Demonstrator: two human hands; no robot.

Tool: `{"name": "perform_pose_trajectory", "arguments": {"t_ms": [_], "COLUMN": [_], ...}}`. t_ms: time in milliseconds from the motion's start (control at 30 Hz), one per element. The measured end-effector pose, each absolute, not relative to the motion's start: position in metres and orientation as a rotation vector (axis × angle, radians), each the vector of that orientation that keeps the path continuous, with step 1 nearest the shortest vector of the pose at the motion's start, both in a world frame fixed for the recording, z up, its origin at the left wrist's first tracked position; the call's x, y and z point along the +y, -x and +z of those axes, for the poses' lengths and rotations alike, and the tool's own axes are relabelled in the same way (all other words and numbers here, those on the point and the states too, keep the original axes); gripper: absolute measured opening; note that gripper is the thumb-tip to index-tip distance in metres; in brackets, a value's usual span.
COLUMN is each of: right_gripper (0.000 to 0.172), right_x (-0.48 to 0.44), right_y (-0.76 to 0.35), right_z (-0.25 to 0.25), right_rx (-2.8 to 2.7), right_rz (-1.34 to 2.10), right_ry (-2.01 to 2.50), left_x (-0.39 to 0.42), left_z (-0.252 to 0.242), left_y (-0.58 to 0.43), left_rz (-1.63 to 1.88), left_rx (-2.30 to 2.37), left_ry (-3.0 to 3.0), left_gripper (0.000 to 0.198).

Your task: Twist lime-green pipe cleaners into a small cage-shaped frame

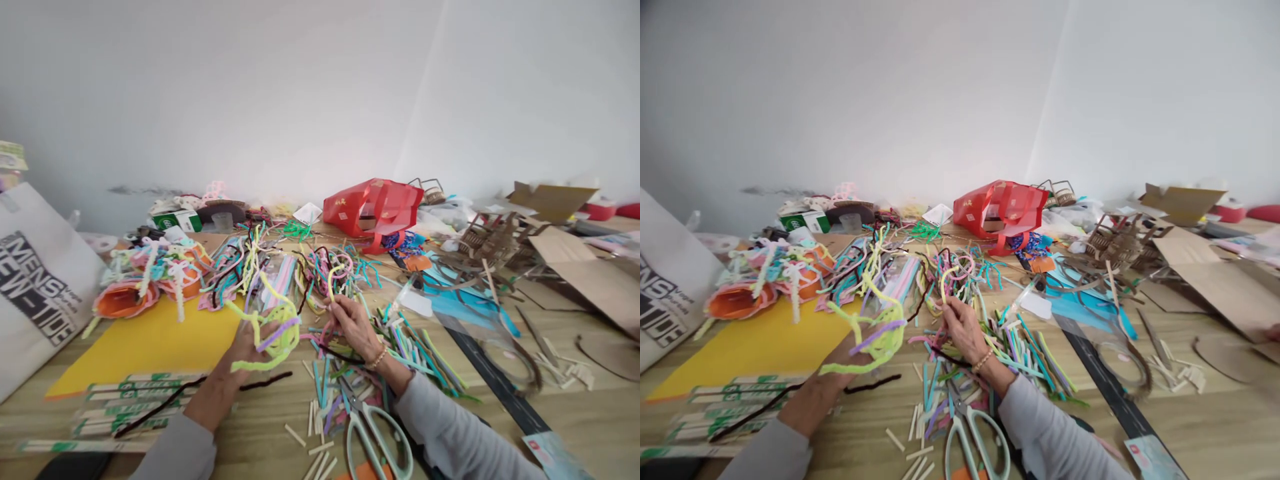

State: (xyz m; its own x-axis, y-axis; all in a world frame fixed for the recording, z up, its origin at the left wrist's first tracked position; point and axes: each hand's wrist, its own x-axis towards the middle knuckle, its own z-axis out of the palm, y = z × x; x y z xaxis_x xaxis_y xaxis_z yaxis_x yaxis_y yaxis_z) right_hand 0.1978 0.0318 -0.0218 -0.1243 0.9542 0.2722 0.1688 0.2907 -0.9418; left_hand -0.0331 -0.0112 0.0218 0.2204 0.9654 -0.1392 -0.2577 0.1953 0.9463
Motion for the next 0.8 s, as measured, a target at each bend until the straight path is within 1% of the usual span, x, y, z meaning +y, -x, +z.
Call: {"name": "perform_pose_trajectory", "arguments": {"t_ms": [100,167,333,433,567,600,700,800], "right_gripper": [0.034,0.036,0.034,0.029,0.014,0.012,0.013,0.015], "right_x": [0.029,0.021,-0.003,-0.007,0.004,0.008,0.019,0.022], "right_y": [-0.195,-0.192,-0.190,-0.196,-0.204,-0.205,-0.204,-0.198], "right_z": [-0.012,0.001,0.039,0.047,0.036,0.031,0.014,0.001], "right_rx": [-1.501,-1.494,-1.580,-1.620,-1.812,-1.868,-1.935,-1.989], "right_rz": [1.054,1.045,0.922,0.778,0.525,0.489,0.478,0.460], "right_ry": [0.988,0.954,0.834,0.855,1.061,1.095,1.126,1.049], "left_x": [0.007,0.013,0.011,0.011,0.011,0.011,0.007,0.003], "left_z": [0.009,-0.002,-0.023,-0.026,-0.024,-0.022,-0.017,-0.011], "left_y": [0.017,0.013,0.017,0.018,0.017,0.016,0.017,0.019], "left_rz": [0.878,0.798,0.682,0.650,0.637,0.627,0.610,0.584], "left_rx": [0.822,0.775,0.806,0.818,0.823,0.814,0.823,0.863], "left_ry": [-0.965,-1.015,-1.302,-1.482,-1.553,-1.541,-1.510,-1.556], "left_gripper": [0.050,0.057,0.047,0.041,0.038,0.038,0.039,0.040]}}
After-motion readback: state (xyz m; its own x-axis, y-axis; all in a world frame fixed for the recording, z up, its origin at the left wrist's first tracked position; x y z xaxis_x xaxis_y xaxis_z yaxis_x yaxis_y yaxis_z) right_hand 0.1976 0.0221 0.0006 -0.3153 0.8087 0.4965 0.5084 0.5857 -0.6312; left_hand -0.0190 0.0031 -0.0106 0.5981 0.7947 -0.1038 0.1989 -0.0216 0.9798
